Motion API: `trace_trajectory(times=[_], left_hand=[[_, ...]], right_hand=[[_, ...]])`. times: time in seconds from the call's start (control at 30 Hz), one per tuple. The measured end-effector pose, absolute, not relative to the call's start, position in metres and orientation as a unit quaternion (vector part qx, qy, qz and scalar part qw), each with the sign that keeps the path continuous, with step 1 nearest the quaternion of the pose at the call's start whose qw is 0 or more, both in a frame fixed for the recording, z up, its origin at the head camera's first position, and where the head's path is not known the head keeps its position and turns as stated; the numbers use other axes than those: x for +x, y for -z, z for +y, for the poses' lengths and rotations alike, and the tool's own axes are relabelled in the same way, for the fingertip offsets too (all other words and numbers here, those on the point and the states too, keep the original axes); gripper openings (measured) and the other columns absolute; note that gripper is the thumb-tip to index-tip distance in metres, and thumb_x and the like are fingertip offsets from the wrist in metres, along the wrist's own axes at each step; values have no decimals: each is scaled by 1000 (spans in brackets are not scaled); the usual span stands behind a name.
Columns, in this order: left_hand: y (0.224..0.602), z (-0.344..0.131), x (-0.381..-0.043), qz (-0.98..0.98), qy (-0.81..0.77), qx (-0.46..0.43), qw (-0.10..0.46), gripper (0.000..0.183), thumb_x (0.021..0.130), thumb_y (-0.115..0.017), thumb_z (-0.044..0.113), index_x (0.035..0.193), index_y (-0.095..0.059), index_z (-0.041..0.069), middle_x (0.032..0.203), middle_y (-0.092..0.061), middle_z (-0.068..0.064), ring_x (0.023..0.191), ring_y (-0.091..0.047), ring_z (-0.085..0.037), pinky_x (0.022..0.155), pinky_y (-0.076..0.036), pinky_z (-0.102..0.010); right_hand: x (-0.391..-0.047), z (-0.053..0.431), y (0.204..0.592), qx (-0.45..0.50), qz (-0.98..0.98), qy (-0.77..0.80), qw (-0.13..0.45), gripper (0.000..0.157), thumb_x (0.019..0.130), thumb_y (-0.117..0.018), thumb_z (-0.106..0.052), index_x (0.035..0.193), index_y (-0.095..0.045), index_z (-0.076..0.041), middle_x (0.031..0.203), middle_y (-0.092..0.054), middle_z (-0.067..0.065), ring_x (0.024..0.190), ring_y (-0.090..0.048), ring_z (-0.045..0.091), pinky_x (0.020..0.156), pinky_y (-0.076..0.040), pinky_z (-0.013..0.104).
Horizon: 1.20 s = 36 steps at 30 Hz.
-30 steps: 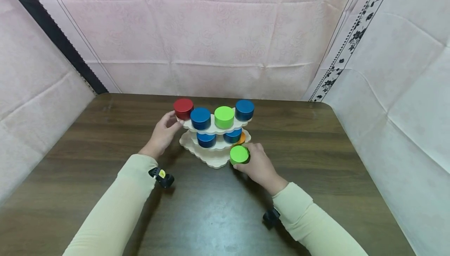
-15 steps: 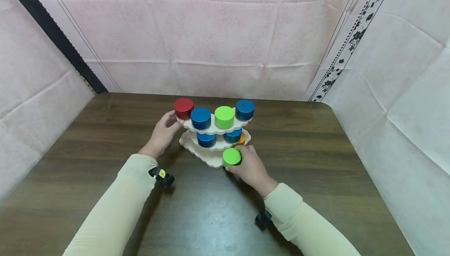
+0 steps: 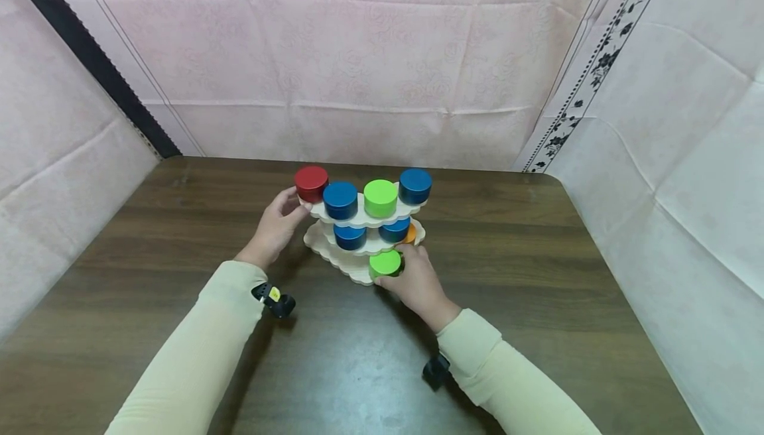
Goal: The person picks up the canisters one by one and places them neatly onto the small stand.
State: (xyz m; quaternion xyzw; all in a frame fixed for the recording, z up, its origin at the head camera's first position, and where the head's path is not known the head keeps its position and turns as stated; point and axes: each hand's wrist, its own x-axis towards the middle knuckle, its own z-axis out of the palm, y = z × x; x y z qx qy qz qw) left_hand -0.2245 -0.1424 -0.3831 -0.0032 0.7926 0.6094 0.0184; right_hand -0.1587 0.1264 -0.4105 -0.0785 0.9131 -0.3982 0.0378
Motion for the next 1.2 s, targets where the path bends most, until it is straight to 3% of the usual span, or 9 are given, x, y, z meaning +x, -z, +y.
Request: trace_trajectory(times=[0.17, 0.4, 0.8, 1.2], left_hand=[[384, -143, -225, 792, -610, -3, 19, 62, 97, -56, 34, 151, -31, 16, 147, -41, -14, 133, -40, -30, 109, -35, -49], [383, -143, -224, 792, -610, -5, 16, 61, 97, -57, 32, 150, -32, 15, 146, -43, -14, 132, -41, -30, 109, -36, -49], [384, -141, -224, 796, -605, -9, 14, 61, 97, -56, 33, 150, -32, 16, 146, -43, -13, 132, -42, -29, 107, -38, -49], [378, -145, -221, 814, -581, 4, 24, 64, 96, -56, 39, 151, -30, 17, 147, -42, -13, 133, -41, -31, 107, -37, -52]], right_hand=[[-161, 122, 414, -69, 896, 438, 31, 62, 77, -81, -10, 127, -49, 7, 99, -51, 14, 87, -50, 24, 72, -47, 28], [-161, 118, 418, -48, 866, 496, 42, 53, 80, -76, -2, 123, -45, 6, 105, -57, 19, 93, -59, 26, 82, -54, 36], [-160, 115, 416, -19, 831, 554, 57, 43, 85, -69, -1, 119, -44, 6, 109, -54, 22, 94, -60, 27, 78, -55, 31], [-158, 130, 409, -31, 850, 523, 64, 43, 87, -69, -8, 123, -48, 3, 115, -56, 21, 102, -61, 30, 86, -54, 38]])
